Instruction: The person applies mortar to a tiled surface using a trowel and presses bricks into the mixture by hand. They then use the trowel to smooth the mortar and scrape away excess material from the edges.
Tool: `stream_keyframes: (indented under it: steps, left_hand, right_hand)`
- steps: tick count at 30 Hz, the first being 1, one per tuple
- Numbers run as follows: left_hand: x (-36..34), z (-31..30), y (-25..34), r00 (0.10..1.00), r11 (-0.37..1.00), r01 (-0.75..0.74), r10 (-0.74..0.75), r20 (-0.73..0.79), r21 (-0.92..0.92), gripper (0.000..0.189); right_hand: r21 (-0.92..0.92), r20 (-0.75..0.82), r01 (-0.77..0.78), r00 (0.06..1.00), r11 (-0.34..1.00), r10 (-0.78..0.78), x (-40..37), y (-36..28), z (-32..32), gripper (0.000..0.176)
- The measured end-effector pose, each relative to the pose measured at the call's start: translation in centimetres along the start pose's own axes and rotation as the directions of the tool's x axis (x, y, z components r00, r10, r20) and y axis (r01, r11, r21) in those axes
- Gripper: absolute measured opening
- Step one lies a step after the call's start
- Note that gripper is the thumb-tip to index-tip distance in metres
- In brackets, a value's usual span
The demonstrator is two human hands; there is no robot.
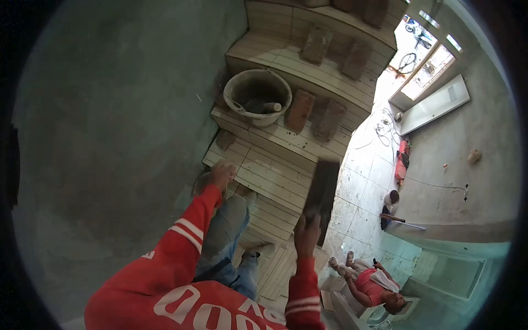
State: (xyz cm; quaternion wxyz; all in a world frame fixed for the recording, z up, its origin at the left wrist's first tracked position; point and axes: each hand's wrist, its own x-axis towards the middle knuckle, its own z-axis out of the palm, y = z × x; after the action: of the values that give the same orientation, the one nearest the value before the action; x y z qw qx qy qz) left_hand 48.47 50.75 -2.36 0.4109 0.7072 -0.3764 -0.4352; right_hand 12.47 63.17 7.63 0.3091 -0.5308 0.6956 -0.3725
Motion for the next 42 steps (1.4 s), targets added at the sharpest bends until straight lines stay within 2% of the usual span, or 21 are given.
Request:
stream_keyframes:
  steps: [1, 4, 7, 11, 12, 14, 17, 20, 22, 27, 29, 30, 31, 34, 36, 37, 38, 39, 40, 41, 42]
  left_hand:
    - [1.3, 0.3, 3.6, 0.998, 0.992, 0.056, -0.058, -0.012, -0.116, 0.038]
    - [8.2, 0.1, 10.8, 0.991, 0.944, 0.128, -0.114, 0.063, -0.305, 0.046]
    - [16.3, 1.4, 12.4, 0.971, 0.953, 0.177, -0.209, -0.115, -0.245, 0.057]
    - [23.7, 4.3, 7.3, 0.948, 0.965, 0.239, -0.257, -0.190, -0.112, 0.065]
    - [23.8, 4.8, 7.0, 0.946, 0.967, 0.223, -0.246, -0.212, -0.128, 0.066]
    - [23.9, 4.3, 8.1, 0.940, 0.966, 0.210, -0.242, -0.239, -0.150, 0.068]
    - [19.0, 2.5, 14.4, 0.930, 0.951, 0.285, -0.243, -0.276, 0.122, 0.062]
    - [14.5, 2.4, 19.4, 0.965, 0.993, 0.110, -0.097, -0.242, 0.043, 0.051]
    - [13.0, 3.4, 22.0, 0.953, 0.953, 0.271, -0.245, 0.180, -0.138, 0.047]
    - [13.6, 3.6, 22.6, 0.925, 0.938, 0.333, -0.305, 0.226, -0.098, 0.044]
    - [13.2, 3.1, 23.5, 0.915, 0.855, 0.392, -0.323, 0.242, -0.339, 0.035]
    - [13.2, 2.4, 23.6, 0.919, 0.928, 0.355, -0.326, 0.220, -0.109, 0.032]
    - [13.2, 2.1, 23.7, 0.919, 0.928, 0.359, -0.332, 0.212, -0.103, 0.032]
    - [13.4, 1.1, 24.6, 0.904, 0.855, 0.408, -0.328, 0.275, -0.321, 0.032]
    - [13.2, 0.2, 26.9, 0.954, 0.972, 0.217, -0.231, 0.188, 0.094, 0.037]
    - [13.0, 0.3, 26.3, 0.958, 0.972, 0.214, -0.228, 0.174, 0.096, 0.037]
    - [12.3, 0.7, 24.9, 0.999, 0.947, -0.022, 0.036, -0.040, 0.322, 0.039]
    - [11.9, 0.7, 24.2, 0.924, 0.801, -0.187, 0.340, -0.175, 0.568, 0.043]
    - [12.0, -0.1, 24.7, 0.921, 0.794, -0.189, 0.347, -0.176, 0.577, 0.043]
    - [12.0, -1.5, 25.8, 0.983, 0.836, -0.116, 0.172, -0.056, 0.536, 0.044]
    - [12.1, -2.8, 26.8, 0.997, 0.863, -0.029, -0.008, 0.072, 0.504, 0.046]
  right_hand:
    - [-0.212, -0.107, 0.165, 0.976, 0.963, -0.190, 3.8, -1.0, 3.1, 0.039]
    - [-0.182, 0.039, 0.302, 0.953, 0.936, -0.300, 14.2, -13.2, 8.3, 0.038]
    - [-0.145, 0.090, 0.372, 0.928, 0.917, -0.362, 21.8, -19.3, 15.2, 0.034]
    - [-0.392, 0.279, 0.445, 0.892, 0.805, -0.357, 27.5, -18.4, 22.2, 0.033]
    - [-0.423, 0.299, 0.526, 0.850, 0.738, -0.434, 28.4, -18.5, 23.1, 0.033]
    - [-0.444, 0.300, 0.455, 0.887, 0.771, -0.351, 29.5, -18.9, 23.7, 0.033]
    - [-0.466, 0.315, 0.350, 0.924, 0.813, -0.217, 28.9, -20.7, 21.7, 0.034]
    - [-0.394, 0.282, 0.331, 0.931, 0.858, -0.230, 27.9, -22.0, 20.7, 0.036]
    - [-0.299, 0.230, 0.316, 0.940, 0.901, -0.253, 26.4, -22.2, 20.4, 0.036]
    - [-0.063, 0.372, 0.345, 0.879, 0.937, -0.299, 26.8, -26.2, 16.8, 0.031]
    - [0.050, 0.381, 0.264, 0.886, 0.963, -0.263, 28.4, -26.0, 14.5, 0.028]
    - [-0.005, 0.285, 0.383, 0.886, 0.924, -0.365, 30.2, -25.3, 14.3, 0.027]
    - [-0.074, 0.194, 0.487, 0.863, 0.870, -0.466, 32.6, -24.7, 14.3, 0.026]
    - [-0.306, 0.462, 0.471, 0.833, 0.828, -0.303, 39.6, -19.5, 17.8, 0.026]
    - [-0.364, 0.567, 0.467, 0.798, 0.806, -0.206, 42.5, -16.4, 21.6, 0.028]
    - [-0.468, 0.661, 0.590, 0.728, 0.659, -0.183, 43.2, -14.8, 23.4, 0.033]
    - [-0.534, 0.740, 0.696, 0.659, 0.480, -0.132, 43.8, -12.5, 25.6, 0.039]
    - [-0.526, 0.742, 0.699, 0.656, 0.484, -0.139, 45.9, -4.6, 28.7, 0.039]
    - [-0.054, 0.596, 0.432, 0.737, 0.900, -0.318, 47.5, 2.0, 32.5, 0.044]
    - [0.537, 0.385, 0.089, 0.859, 0.839, -0.338, 46.5, 6.8, 38.0, 0.049]
    - [0.547, 0.379, 0.088, 0.860, 0.833, -0.340, 46.0, 4.0, 37.9, 0.049]
